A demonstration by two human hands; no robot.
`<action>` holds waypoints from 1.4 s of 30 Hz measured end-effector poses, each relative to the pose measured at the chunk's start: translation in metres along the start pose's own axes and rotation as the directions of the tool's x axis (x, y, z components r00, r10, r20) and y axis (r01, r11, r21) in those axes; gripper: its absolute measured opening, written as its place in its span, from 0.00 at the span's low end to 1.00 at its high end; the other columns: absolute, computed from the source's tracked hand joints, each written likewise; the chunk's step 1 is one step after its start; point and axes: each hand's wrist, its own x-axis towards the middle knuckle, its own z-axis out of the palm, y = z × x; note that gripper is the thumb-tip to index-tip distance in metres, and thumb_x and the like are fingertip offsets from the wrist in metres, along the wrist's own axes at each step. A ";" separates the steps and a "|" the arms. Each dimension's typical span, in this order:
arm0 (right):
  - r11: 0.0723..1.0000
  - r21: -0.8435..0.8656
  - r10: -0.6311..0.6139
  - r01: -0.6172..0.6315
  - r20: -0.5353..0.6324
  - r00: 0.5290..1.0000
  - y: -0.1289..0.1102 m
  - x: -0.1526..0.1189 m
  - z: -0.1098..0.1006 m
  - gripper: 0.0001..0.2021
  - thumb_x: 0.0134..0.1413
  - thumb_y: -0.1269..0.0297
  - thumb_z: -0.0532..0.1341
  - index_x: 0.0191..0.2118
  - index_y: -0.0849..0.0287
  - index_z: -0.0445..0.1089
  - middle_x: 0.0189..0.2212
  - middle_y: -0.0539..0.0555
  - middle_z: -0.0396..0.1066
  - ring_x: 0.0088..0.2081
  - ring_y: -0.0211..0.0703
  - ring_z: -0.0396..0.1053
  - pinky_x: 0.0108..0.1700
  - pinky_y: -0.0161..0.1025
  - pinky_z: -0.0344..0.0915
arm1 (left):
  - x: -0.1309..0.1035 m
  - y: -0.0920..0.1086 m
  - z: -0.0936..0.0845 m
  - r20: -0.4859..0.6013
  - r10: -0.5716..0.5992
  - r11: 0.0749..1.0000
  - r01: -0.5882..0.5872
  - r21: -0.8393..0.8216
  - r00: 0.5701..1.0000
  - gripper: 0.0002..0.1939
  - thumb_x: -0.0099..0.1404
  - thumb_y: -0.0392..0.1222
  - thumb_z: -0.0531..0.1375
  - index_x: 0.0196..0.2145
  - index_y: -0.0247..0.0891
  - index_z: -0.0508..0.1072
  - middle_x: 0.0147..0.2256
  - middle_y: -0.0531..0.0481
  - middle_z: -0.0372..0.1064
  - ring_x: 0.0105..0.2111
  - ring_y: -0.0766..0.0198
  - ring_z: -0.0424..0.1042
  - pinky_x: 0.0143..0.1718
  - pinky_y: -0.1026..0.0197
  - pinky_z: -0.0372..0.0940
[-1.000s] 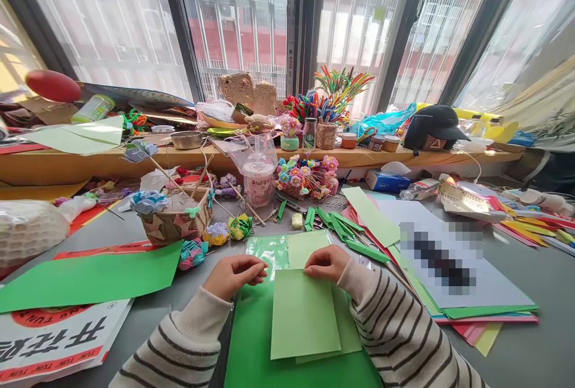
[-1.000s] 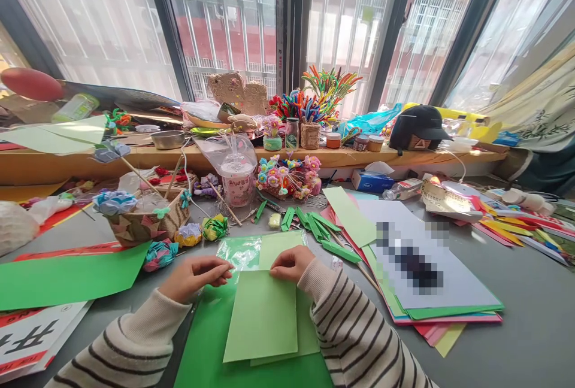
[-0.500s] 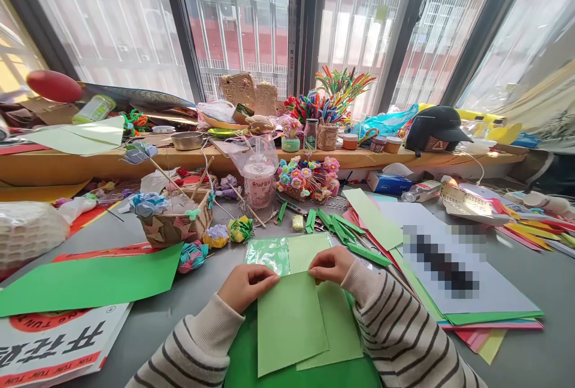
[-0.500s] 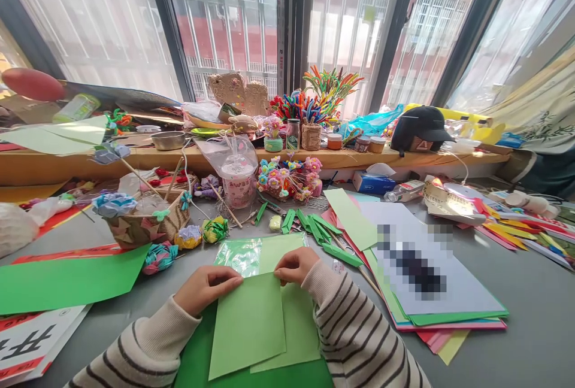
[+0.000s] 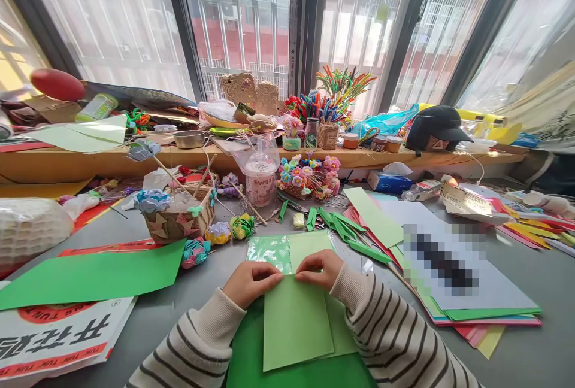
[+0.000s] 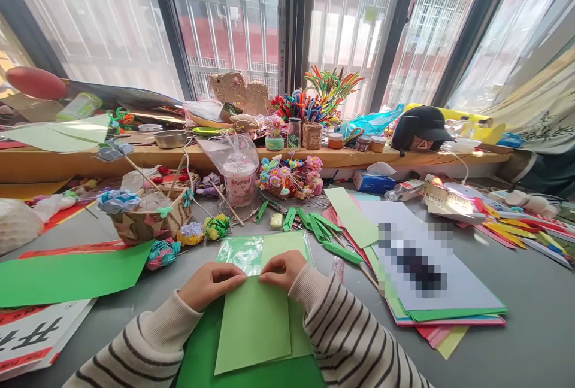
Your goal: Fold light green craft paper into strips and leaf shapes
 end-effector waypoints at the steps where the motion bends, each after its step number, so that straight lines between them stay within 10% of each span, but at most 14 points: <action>1: 1.000 0.006 0.016 -0.016 0.001 1.000 0.001 0.000 -0.002 0.12 0.36 0.61 0.58 0.26 0.65 0.71 0.21 0.54 0.70 0.24 0.39 0.66 0.27 0.32 0.62 | 0.000 -0.001 -0.001 -0.001 -0.012 1.000 0.012 -0.027 1.000 0.14 0.48 0.46 0.54 0.24 0.30 0.71 0.19 0.52 0.64 0.21 0.69 0.59 0.22 0.69 0.55; 9: 0.997 0.041 0.057 -0.058 0.018 0.998 0.005 0.003 -0.009 0.12 0.35 0.60 0.58 0.26 0.65 0.71 0.20 0.53 0.69 0.23 0.37 0.65 0.26 0.31 0.61 | -0.002 0.007 -0.003 -0.016 -0.068 0.987 0.065 -0.150 0.998 0.12 0.46 0.45 0.56 0.22 0.31 0.71 0.18 0.53 0.65 0.20 0.69 0.62 0.22 0.68 0.58; 14: 0.997 0.024 0.070 -0.070 -0.023 0.997 0.010 0.004 -0.010 0.11 0.34 0.61 0.59 0.24 0.65 0.71 0.18 0.52 0.68 0.21 0.35 0.63 0.23 0.30 0.59 | -0.002 0.004 -0.010 -0.203 -0.135 0.950 0.068 -0.306 0.970 0.13 0.43 0.46 0.58 0.22 0.31 0.71 0.19 0.49 0.69 0.22 0.63 0.67 0.26 0.62 0.63; 17: 0.998 0.028 0.064 -0.063 -0.011 0.998 0.009 0.004 -0.008 0.12 0.34 0.61 0.58 0.25 0.65 0.71 0.18 0.52 0.68 0.21 0.35 0.63 0.24 0.30 0.59 | -0.001 0.005 -0.007 -0.290 -0.058 0.980 -0.001 -0.197 0.955 0.14 0.44 0.47 0.57 0.25 0.33 0.71 0.24 0.46 0.70 0.27 0.61 0.68 0.29 0.61 0.63; 25: 0.995 0.061 0.074 -0.073 -0.008 0.997 0.007 0.001 -0.014 0.12 0.35 0.61 0.58 0.25 0.65 0.71 0.19 0.53 0.69 0.23 0.37 0.64 0.26 0.32 0.61 | 0.000 0.007 0.001 -0.101 0.046 0.993 -0.034 0.115 0.994 0.14 0.49 0.47 0.53 0.23 0.33 0.72 0.21 0.50 0.68 0.23 0.66 0.63 0.23 0.68 0.58; 31: 0.967 0.233 0.126 -0.105 -0.077 0.989 0.017 0.003 -0.036 0.15 0.35 0.57 0.58 0.24 0.67 0.69 0.20 0.55 0.69 0.23 0.36 0.65 0.29 0.35 0.62 | -0.004 0.002 -0.023 -0.334 -0.066 0.996 0.044 -0.074 0.940 0.11 0.44 0.45 0.58 0.21 0.34 0.71 0.21 0.52 0.68 0.25 0.65 0.64 0.26 0.68 0.58; 35: 0.935 0.332 0.167 -0.128 -0.091 0.982 0.015 0.005 -0.037 0.21 0.37 0.50 0.55 0.27 0.67 0.68 0.24 0.57 0.69 0.26 0.36 0.65 0.29 0.35 0.62 | -0.005 0.001 -0.032 -0.500 -0.263 0.885 -0.001 -0.466 0.825 0.13 0.39 0.45 0.61 0.23 0.34 0.70 0.21 0.53 0.67 0.23 0.67 0.65 0.25 0.67 0.61; 42: 0.902 0.418 0.081 -0.106 0.078 0.994 -0.005 0.001 -0.013 0.17 0.31 0.55 0.61 0.28 0.64 0.69 0.24 0.53 0.69 0.27 0.36 0.65 0.31 0.35 0.61 | 0.000 0.001 -0.022 -0.499 -0.390 0.706 -0.097 -0.702 0.773 0.16 0.33 0.42 0.64 0.22 0.33 0.69 0.19 0.54 0.67 0.20 0.69 0.65 0.23 0.68 0.62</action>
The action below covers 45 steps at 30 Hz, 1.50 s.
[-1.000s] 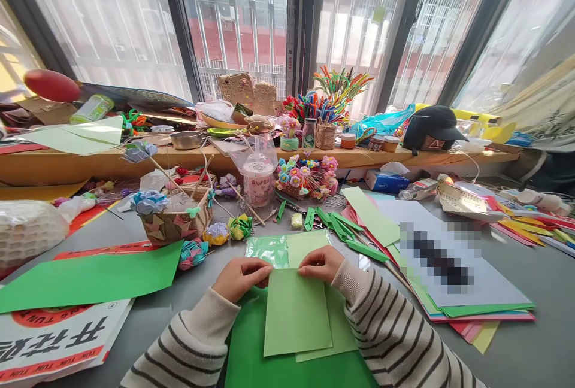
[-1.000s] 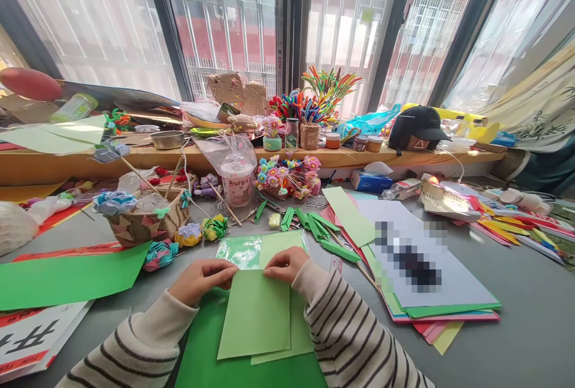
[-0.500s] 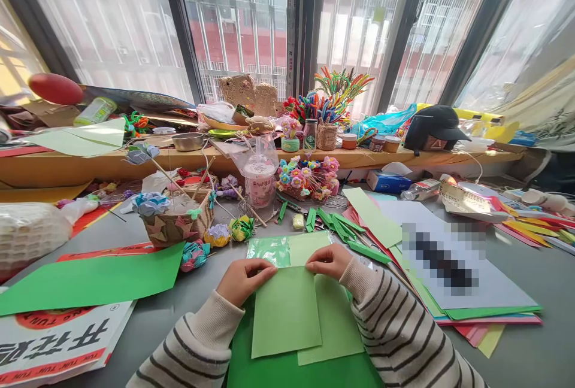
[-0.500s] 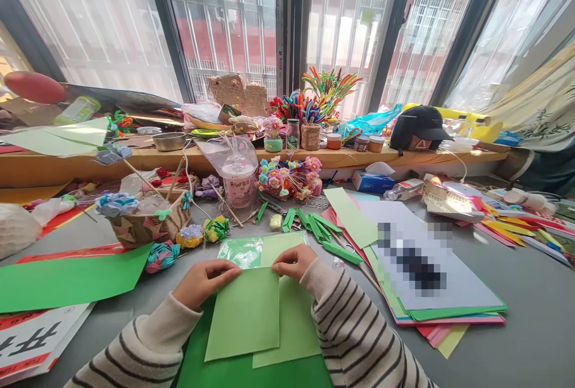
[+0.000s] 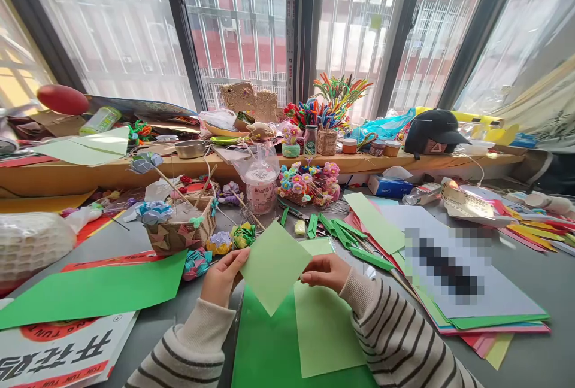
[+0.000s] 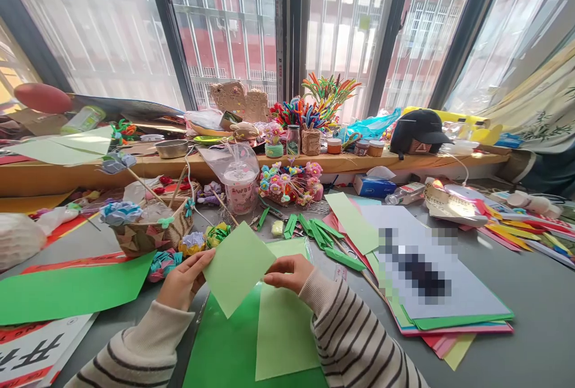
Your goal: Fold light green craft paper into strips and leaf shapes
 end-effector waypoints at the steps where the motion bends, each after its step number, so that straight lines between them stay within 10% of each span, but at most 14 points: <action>1: 1.000 0.023 0.000 0.000 -0.008 1.000 0.000 0.000 0.003 0.16 0.31 0.55 0.60 0.26 0.64 0.69 0.22 0.52 0.69 0.26 0.36 0.65 0.30 0.34 0.61 | 0.000 -0.002 0.001 0.014 -0.008 1.000 0.008 0.005 1.000 0.16 0.33 0.43 0.64 0.22 0.33 0.69 0.19 0.55 0.67 0.20 0.69 0.65 0.23 0.68 0.62; 8: 0.995 0.098 -0.013 0.026 -0.134 0.991 0.002 0.004 0.004 0.16 0.31 0.54 0.60 0.21 0.65 0.67 0.17 0.51 0.67 0.21 0.34 0.64 0.26 0.33 0.60 | -0.001 -0.008 0.001 0.148 0.205 0.894 -0.246 0.374 0.968 0.20 0.45 0.46 0.57 0.36 0.34 0.65 0.34 0.45 0.66 0.36 0.60 0.65 0.36 0.60 0.62; 12: 0.994 0.104 -0.009 0.025 -0.158 0.987 0.002 0.004 0.004 0.17 0.31 0.53 0.60 0.21 0.65 0.67 0.17 0.51 0.67 0.22 0.35 0.64 0.27 0.34 0.61 | -0.014 -0.011 0.008 0.358 0.461 0.556 -0.579 0.597 0.812 0.25 0.48 0.45 0.55 0.45 0.39 0.57 0.46 0.43 0.56 0.47 0.56 0.54 0.47 0.52 0.51; 15: 0.994 0.088 -0.056 0.068 -0.136 0.989 0.000 0.001 0.006 0.16 0.32 0.53 0.59 0.21 0.64 0.67 0.17 0.50 0.66 0.22 0.35 0.64 0.28 0.34 0.61 | -0.024 -0.017 0.014 0.565 0.386 0.454 -0.684 0.572 0.729 0.35 0.46 0.46 0.58 0.50 0.40 0.48 0.50 0.43 0.49 0.50 0.53 0.47 0.49 0.50 0.46; 30: 0.907 -0.117 -0.398 0.404 0.071 0.915 -0.023 -0.016 0.020 0.12 0.45 0.59 0.53 0.31 0.60 0.68 0.34 0.53 0.66 0.37 0.41 0.62 0.41 0.36 0.58 | -0.042 -0.012 0.027 0.735 0.154 0.815 -0.506 0.284 0.660 0.30 0.54 0.45 0.51 0.52 0.41 0.42 0.52 0.47 0.48 0.49 0.55 0.52 0.45 0.57 0.55; 45: 0.874 -0.234 -0.432 0.427 0.032 0.901 -0.010 -0.011 0.024 0.12 0.45 0.60 0.53 0.28 0.63 0.68 0.26 0.52 0.65 0.30 0.37 0.62 0.35 0.34 0.59 | -0.043 -0.017 0.027 0.701 0.123 0.892 -0.388 0.233 0.702 0.23 0.55 0.43 0.50 0.49 0.40 0.51 0.50 0.48 0.52 0.50 0.55 0.49 0.46 0.60 0.54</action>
